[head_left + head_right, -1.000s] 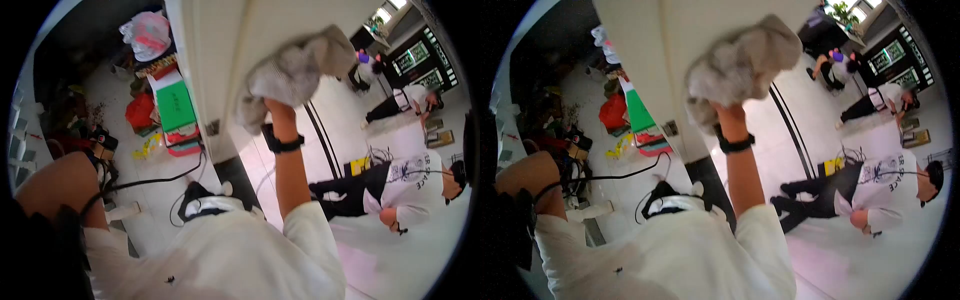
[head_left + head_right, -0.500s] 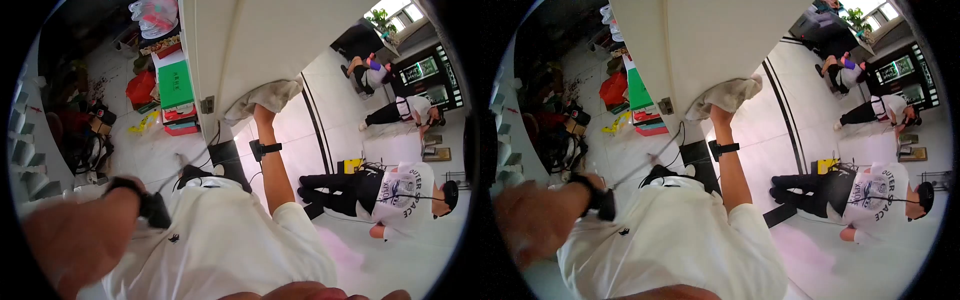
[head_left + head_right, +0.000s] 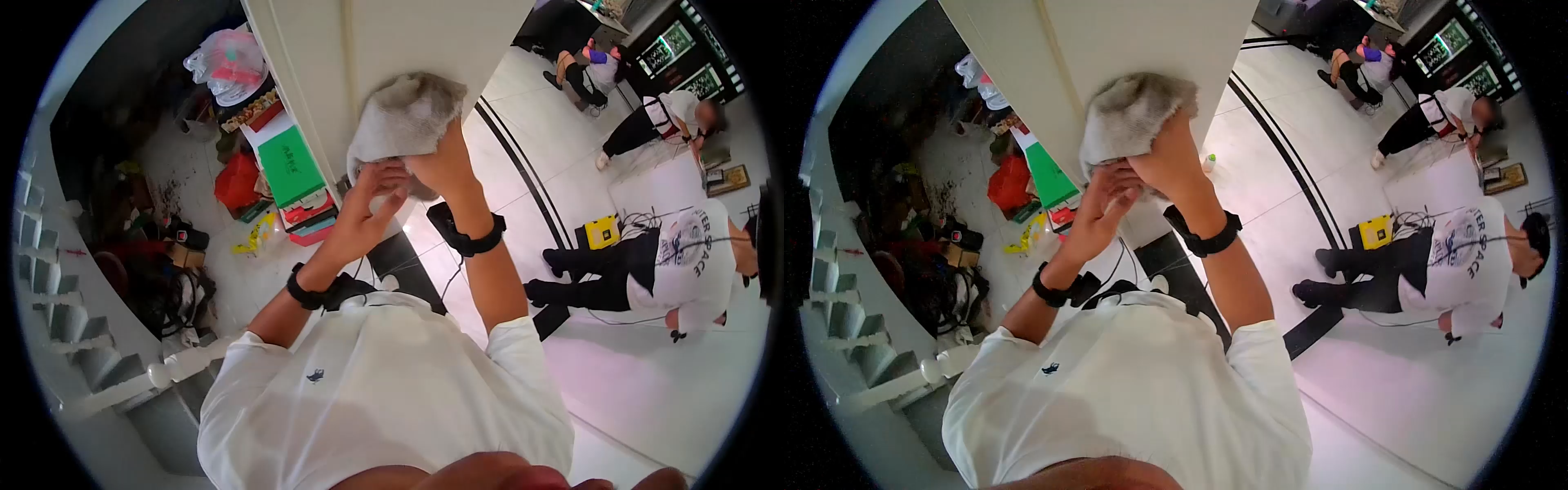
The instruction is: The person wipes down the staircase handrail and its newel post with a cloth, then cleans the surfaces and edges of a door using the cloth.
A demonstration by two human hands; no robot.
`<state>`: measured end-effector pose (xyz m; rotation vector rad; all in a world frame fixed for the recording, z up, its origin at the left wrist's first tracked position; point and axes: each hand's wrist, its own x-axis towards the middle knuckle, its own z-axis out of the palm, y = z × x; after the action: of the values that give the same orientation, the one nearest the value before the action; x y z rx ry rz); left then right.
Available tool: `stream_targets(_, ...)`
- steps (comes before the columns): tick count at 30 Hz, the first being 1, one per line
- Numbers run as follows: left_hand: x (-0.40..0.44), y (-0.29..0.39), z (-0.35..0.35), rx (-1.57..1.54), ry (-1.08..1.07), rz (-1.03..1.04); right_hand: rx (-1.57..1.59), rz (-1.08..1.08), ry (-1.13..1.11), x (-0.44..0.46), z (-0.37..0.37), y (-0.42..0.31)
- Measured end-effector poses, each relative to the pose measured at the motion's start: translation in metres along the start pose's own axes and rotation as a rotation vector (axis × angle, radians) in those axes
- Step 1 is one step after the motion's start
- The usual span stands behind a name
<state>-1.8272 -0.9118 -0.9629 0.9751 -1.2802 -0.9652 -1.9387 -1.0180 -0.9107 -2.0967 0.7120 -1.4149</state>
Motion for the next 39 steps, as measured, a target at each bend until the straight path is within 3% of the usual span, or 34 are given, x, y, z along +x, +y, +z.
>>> stream_targets(3,-0.016,0.016,0.007,-0.121,0.127,0.012,-0.094,-0.046,-0.034,0.000,-0.009,-0.019)
stream_targets(5,-0.026,-0.003,0.003,-0.028,0.110,-0.001,-0.112,-0.145,0.017,-0.006,-0.008,-0.023)
stream_targets(7,-0.040,-0.045,-0.007,-0.064,0.060,-0.146,-0.286,0.102,-0.056,-0.042,0.001,0.001)
stream_targets(9,-0.055,-0.063,-0.003,-0.137,0.064,-0.182,-0.124,0.220,-0.062,-0.086,0.008,0.051)
stream_targets(11,-0.052,-0.054,-0.003,0.235,-0.081,-0.645,-0.120,0.385,-0.086,-0.113,0.010,0.085)
stream_targets(12,-0.052,-0.058,-0.003,0.323,-0.138,-0.647,-0.137,0.350,-0.248,-0.117,0.005,0.100)
stream_targets(13,-0.058,-0.053,-0.004,0.326,-0.147,-0.651,-0.137,0.359,-0.241,-0.113,0.004,0.077)
stream_targets(15,-0.066,-0.037,-0.006,0.245,-0.153,-0.311,0.089,0.314,-0.125,-0.091,0.001,0.034)
stream_targets(16,-0.069,-0.016,-0.006,0.241,-0.156,-0.317,0.044,0.232,-0.101,-0.086,0.001,0.028)
stream_targets(18,-0.070,0.036,-0.008,0.306,-0.092,-0.096,0.029,0.179,-0.109,-0.053,-0.001,-0.021)
stream_targets(21,-0.077,0.063,-0.015,0.295,-0.055,-0.069,0.108,0.126,-0.120,-0.032,0.013,-0.042)
stream_targets(23,-0.078,0.045,-0.023,0.243,-0.027,-0.119,0.201,0.142,-0.134,-0.035,0.022,-0.039)
stream_targets(24,-0.079,0.027,-0.028,0.241,-0.014,-0.127,-0.024,0.028,-0.140,-0.041,0.020,-0.028)
stream_targets(28,-0.088,-0.024,-0.049,0.226,-0.003,-0.270,-0.079,0.028,-0.099,-0.073,0.041,0.003)
stream_targets(30,-0.091,-0.038,-0.059,0.242,-0.062,-0.328,-0.115,0.132,-0.046,-0.092,0.051,0.014)
stream_targets(33,-0.095,-0.046,-0.066,0.405,-0.015,-0.177,-0.241,0.125,0.046,-0.110,0.061,0.019)
stream_targets(35,-0.099,-0.037,-0.073,0.130,0.107,-0.314,-0.190,0.257,-0.118,-0.093,0.049,-0.018)
stream_targets(36,-0.097,-0.022,-0.072,0.228,0.135,-0.021,-0.302,0.023,0.013,-0.086,0.043,-0.024)
stream_targets(37,-0.095,-0.003,-0.073,0.218,0.131,-0.027,-0.413,-0.222,0.140,-0.075,0.038,-0.028)
stream_targets(39,-0.097,0.023,-0.074,0.239,0.045,-0.018,-0.341,-0.153,0.109,-0.049,0.024,-0.037)
